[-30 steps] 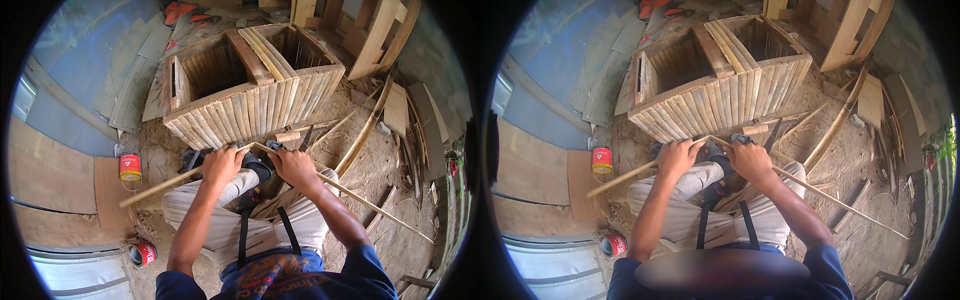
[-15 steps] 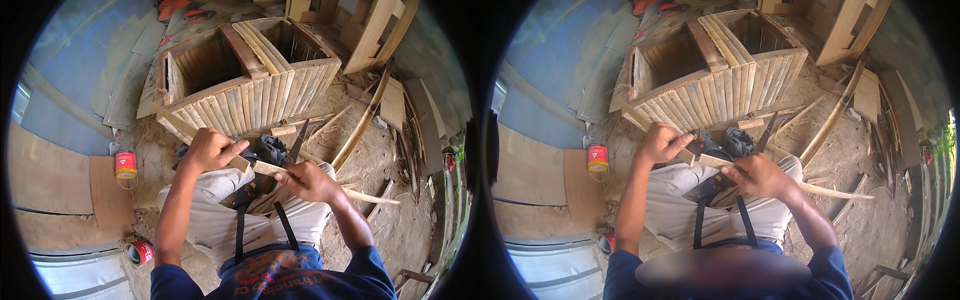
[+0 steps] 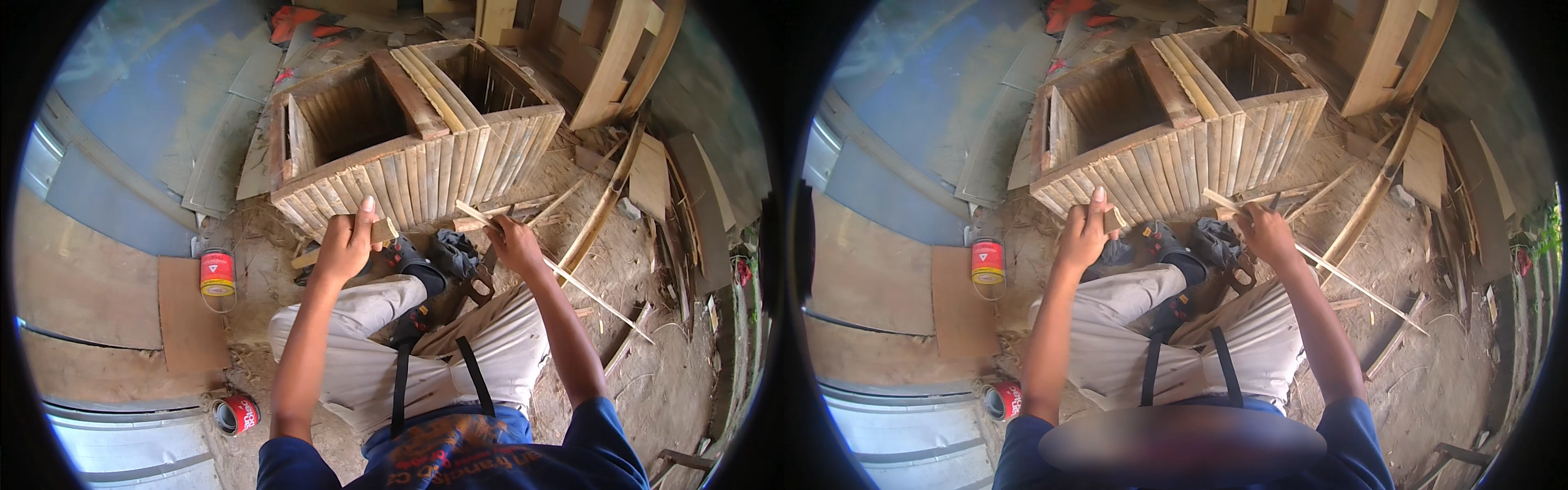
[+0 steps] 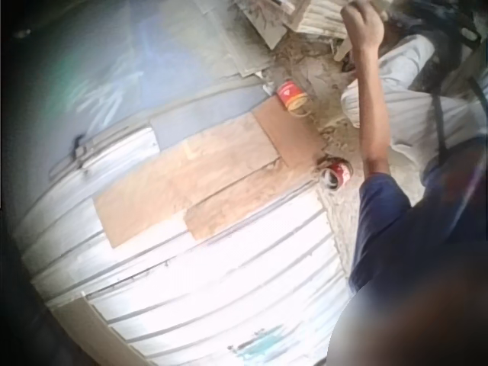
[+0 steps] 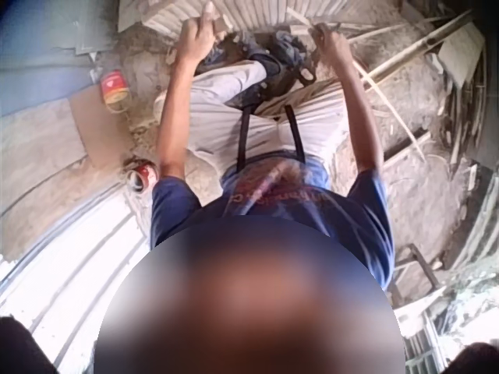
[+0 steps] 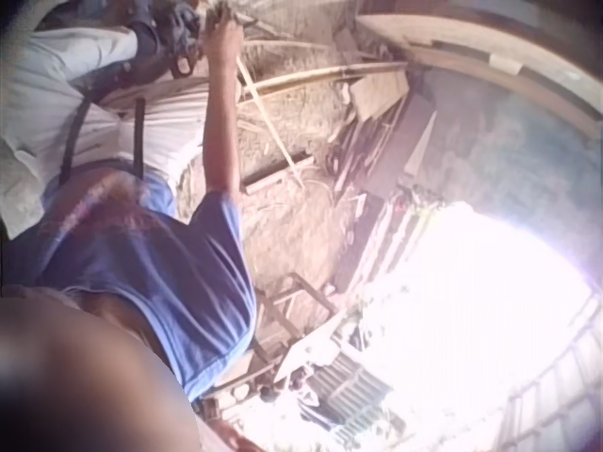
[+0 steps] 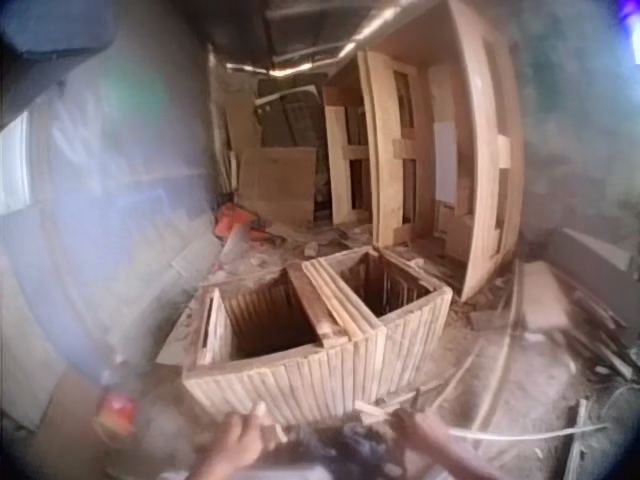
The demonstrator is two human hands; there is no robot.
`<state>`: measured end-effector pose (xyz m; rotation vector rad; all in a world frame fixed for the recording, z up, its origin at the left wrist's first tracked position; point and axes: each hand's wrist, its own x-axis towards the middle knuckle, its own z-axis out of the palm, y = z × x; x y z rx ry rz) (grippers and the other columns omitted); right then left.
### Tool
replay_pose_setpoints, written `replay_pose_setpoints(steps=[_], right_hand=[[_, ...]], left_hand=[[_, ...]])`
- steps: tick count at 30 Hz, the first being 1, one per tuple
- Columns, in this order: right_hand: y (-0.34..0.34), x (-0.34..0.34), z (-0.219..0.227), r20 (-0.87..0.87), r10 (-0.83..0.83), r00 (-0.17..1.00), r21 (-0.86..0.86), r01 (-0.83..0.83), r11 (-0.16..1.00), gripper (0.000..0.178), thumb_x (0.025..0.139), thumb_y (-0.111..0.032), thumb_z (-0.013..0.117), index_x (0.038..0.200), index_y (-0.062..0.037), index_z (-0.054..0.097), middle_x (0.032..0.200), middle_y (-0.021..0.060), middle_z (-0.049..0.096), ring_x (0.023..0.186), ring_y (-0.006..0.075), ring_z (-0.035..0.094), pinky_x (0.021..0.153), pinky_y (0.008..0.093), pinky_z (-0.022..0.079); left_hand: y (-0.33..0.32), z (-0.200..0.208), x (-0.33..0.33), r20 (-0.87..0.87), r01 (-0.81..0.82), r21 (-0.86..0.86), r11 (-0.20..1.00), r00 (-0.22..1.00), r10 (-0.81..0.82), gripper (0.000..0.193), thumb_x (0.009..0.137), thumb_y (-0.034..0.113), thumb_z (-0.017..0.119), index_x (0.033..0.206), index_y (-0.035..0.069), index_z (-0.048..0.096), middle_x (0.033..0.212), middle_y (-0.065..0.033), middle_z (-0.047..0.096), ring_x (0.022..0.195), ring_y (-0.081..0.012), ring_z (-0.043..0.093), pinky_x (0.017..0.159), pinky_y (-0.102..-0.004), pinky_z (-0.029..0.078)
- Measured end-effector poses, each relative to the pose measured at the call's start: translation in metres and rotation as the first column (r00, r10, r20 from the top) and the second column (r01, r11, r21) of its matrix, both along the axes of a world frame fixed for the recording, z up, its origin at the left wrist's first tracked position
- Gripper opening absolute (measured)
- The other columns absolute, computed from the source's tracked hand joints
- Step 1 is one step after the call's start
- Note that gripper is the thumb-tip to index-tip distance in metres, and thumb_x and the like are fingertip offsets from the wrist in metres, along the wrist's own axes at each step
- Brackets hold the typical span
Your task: The person cuts a wooden stick with a hand saw, then uses a knife to shave and smooth the stick. The person places the stick into a wooden structure and taps it into place with a hammer.
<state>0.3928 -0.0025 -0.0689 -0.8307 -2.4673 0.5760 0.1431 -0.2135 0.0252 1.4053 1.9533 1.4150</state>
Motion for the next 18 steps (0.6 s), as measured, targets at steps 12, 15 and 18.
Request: replay_pose_setpoints(steps=[12,15,18], right_hand=[[-0.049,-0.043,-0.033,-0.175,0.061,0.983,-0.045,-0.070,0.997,0.056,0.090,-0.030,0.070,0.132,0.0011,0.051,0.124,0.0254,0.056,0.118,0.0426,0.054,0.101,0.0460,0.045],[-0.068,-0.045,-0.033,-0.149,0.154,0.977,-0.040,-0.162,0.986,0.071,0.086,-0.043,0.073,0.138,-0.0014,0.047,0.128,0.0259,0.053,0.121,0.0430,0.051,0.103,0.0499,0.039],[-0.072,-0.039,-0.037,-0.056,0.195,0.979,-0.025,-0.196,0.980,0.066,0.085,-0.042,0.073,0.134,-0.0045,0.050,0.116,0.0165,0.059,0.112,0.0359,0.056,0.094,0.0471,0.044]], left_hand=[[-0.016,0.015,-0.055,0.537,-0.260,0.624,0.737,0.828,-0.163,0.057,0.099,0.064,0.037,0.099,0.009,0.048,0.077,-0.0012,0.042,0.075,-0.0170,0.043,0.077,-0.0345,0.038],[-0.025,0.015,-0.068,0.697,-0.447,0.640,0.626,0.681,-0.226,0.053,0.097,0.064,0.041,0.097,0.012,0.047,0.080,-0.0001,0.043,0.078,-0.0174,0.042,0.079,-0.0375,0.037],[-0.036,0.006,-0.079,0.730,-0.486,0.654,0.580,0.607,-0.314,0.049,0.101,0.060,0.034,0.098,0.013,0.046,0.082,-0.0005,0.042,0.078,-0.0183,0.040,0.081,-0.0385,0.035]])
